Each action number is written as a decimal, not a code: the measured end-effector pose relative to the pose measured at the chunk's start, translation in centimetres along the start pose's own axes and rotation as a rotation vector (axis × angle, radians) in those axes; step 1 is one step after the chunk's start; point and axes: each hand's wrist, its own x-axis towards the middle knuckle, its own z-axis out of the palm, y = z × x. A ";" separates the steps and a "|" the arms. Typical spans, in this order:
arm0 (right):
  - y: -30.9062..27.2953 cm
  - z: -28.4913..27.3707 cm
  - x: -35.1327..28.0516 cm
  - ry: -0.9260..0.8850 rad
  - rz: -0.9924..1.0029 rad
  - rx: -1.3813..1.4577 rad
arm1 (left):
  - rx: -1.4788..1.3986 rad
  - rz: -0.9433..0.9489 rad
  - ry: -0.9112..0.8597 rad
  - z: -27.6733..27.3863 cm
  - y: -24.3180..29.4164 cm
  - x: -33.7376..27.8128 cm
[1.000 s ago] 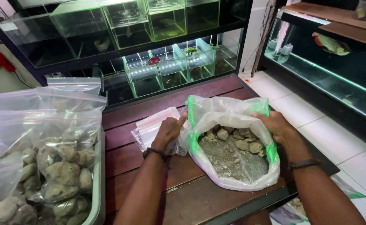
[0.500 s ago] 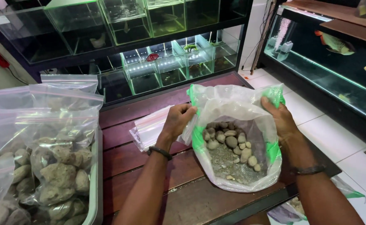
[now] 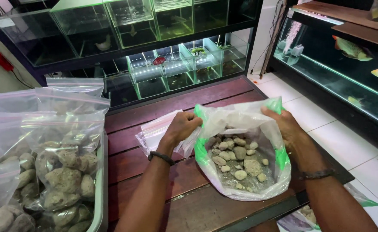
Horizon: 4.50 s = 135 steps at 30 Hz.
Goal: The person transfers porous volcanic rocks from a larger bag into smaller clear plastic bags by hand and seals the bags.
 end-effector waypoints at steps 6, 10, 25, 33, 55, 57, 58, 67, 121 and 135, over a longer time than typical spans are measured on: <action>-10.2 2.1 -4.5 0.313 -0.062 -1.448 | 0.117 0.031 -0.058 -0.7 1.3 -1.1; -7.2 2.8 4.7 0.251 -0.494 -1.404 | 0.077 0.053 -0.076 -0.5 1.1 -1.6; 0.0 4.7 9.8 -0.395 -0.260 -1.412 | 0.027 0.039 -0.026 -0.2 -1.3 -1.7; -9.2 4.4 4.7 -0.126 -1.084 -1.125 | 0.081 0.191 0.141 -0.8 0.9 -2.6; -10.8 5.7 2.2 0.063 -1.314 -1.135 | 0.065 0.536 0.385 1.6 6.1 -3.3; -11.5 6.2 0.9 0.044 -1.404 -0.994 | 0.058 0.661 0.402 1.5 6.8 -3.8; -11.6 6.3 0.7 0.045 -1.405 -0.995 | 0.056 0.663 0.401 1.5 6.9 -3.8; -13.4 6.4 -0.9 0.065 -1.711 -0.995 | 0.100 0.791 0.377 0.6 8.7 -4.7; 0.6 4.7 -7.6 -0.539 -0.110 -1.479 | 0.325 -0.062 0.035 -0.2 7.0 -16.7; 0.6 5.6 -8.1 -0.588 -0.169 -1.782 | 0.324 0.025 0.147 2.1 2.4 -16.4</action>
